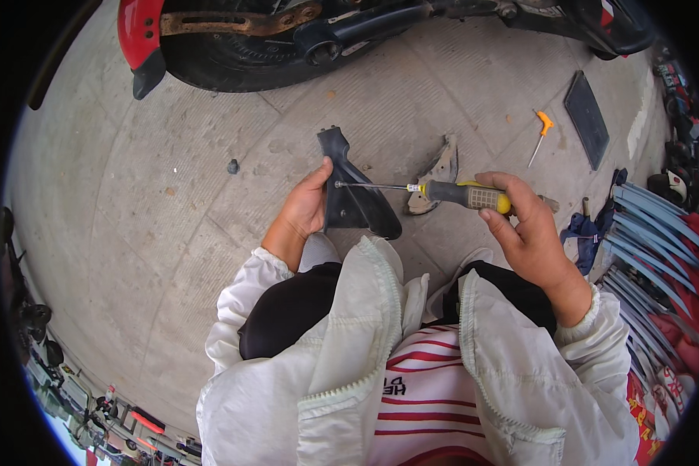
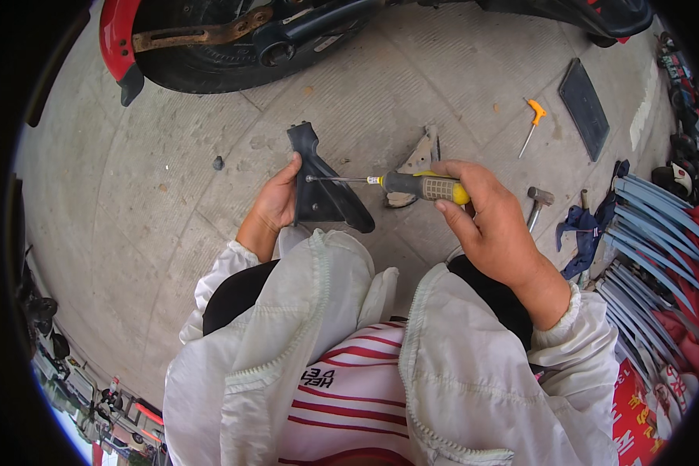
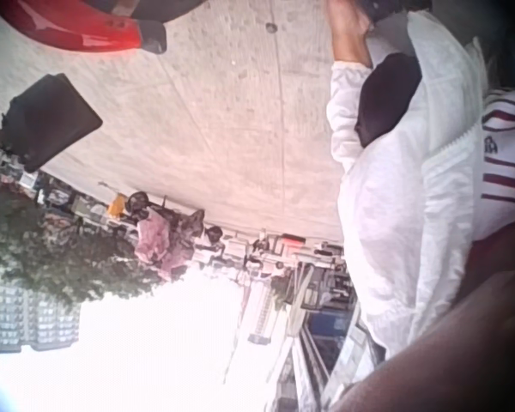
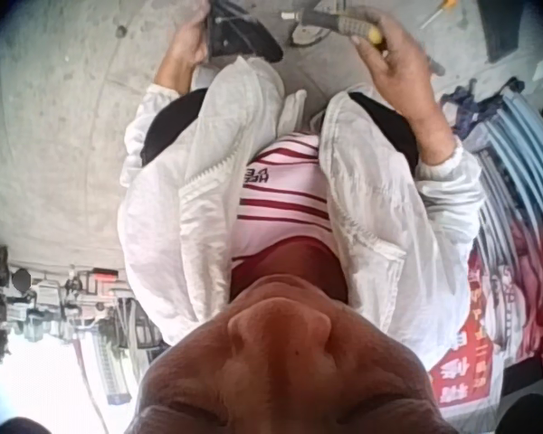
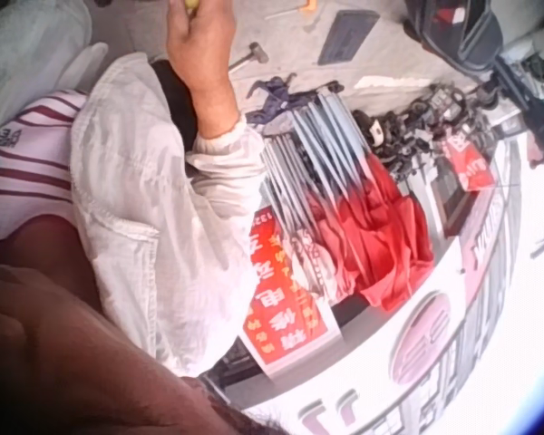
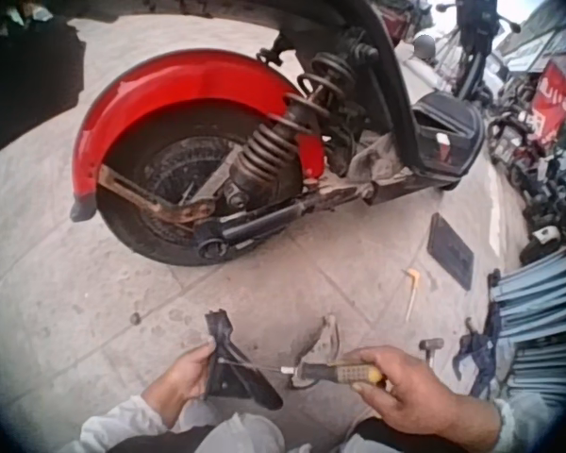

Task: The person uses a screwdriver to remove screws from a black plastic scooter part, then reattaches the part to the scooter frame and tightens the screws.

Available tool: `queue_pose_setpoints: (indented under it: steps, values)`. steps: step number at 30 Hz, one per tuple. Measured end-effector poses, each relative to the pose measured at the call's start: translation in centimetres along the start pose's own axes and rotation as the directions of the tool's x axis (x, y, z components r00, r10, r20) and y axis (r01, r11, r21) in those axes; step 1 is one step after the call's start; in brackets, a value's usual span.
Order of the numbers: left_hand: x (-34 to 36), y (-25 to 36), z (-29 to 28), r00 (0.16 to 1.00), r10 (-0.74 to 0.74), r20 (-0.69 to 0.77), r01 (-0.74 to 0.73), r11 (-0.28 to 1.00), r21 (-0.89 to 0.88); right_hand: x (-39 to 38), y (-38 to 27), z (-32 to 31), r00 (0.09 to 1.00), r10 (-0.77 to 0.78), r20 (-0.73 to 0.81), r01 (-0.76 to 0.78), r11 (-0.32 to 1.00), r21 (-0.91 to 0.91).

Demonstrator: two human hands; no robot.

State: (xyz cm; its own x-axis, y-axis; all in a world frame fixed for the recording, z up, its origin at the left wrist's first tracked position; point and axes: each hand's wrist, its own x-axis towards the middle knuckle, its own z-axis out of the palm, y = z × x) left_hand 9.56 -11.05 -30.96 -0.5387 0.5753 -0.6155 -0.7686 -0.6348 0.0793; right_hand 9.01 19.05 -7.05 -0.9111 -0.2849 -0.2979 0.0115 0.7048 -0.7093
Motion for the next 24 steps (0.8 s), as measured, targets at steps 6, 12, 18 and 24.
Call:
queue_pose_setpoints:
  steps: [6,12,18,24]
  values:
    - [-0.2,-0.8,2.1,0.97,0.071,-0.234,0.029,0.917,0.397,-1.2,1.0,0.9,0.991,-0.117,0.058,0.126,0.974,-0.187]
    - [0.7,-1.7,-0.9,0.962,0.101,-0.252,0.042,0.86,0.509,-1.5,1.5,1.9,0.997,0.071,-0.011,-0.071,0.994,-0.077]
    - [0.2,-0.7,1.1,0.943,0.162,-0.292,-0.016,0.895,0.445,-1.7,3.2,3.1,0.789,0.607,0.09,-0.613,0.772,0.165]
    - [0.0,-0.6,2.2,0.966,0.067,-0.25,0.005,0.961,0.277,-0.8,2.1,3.1,0.974,-0.095,-0.204,0.068,0.989,-0.134]
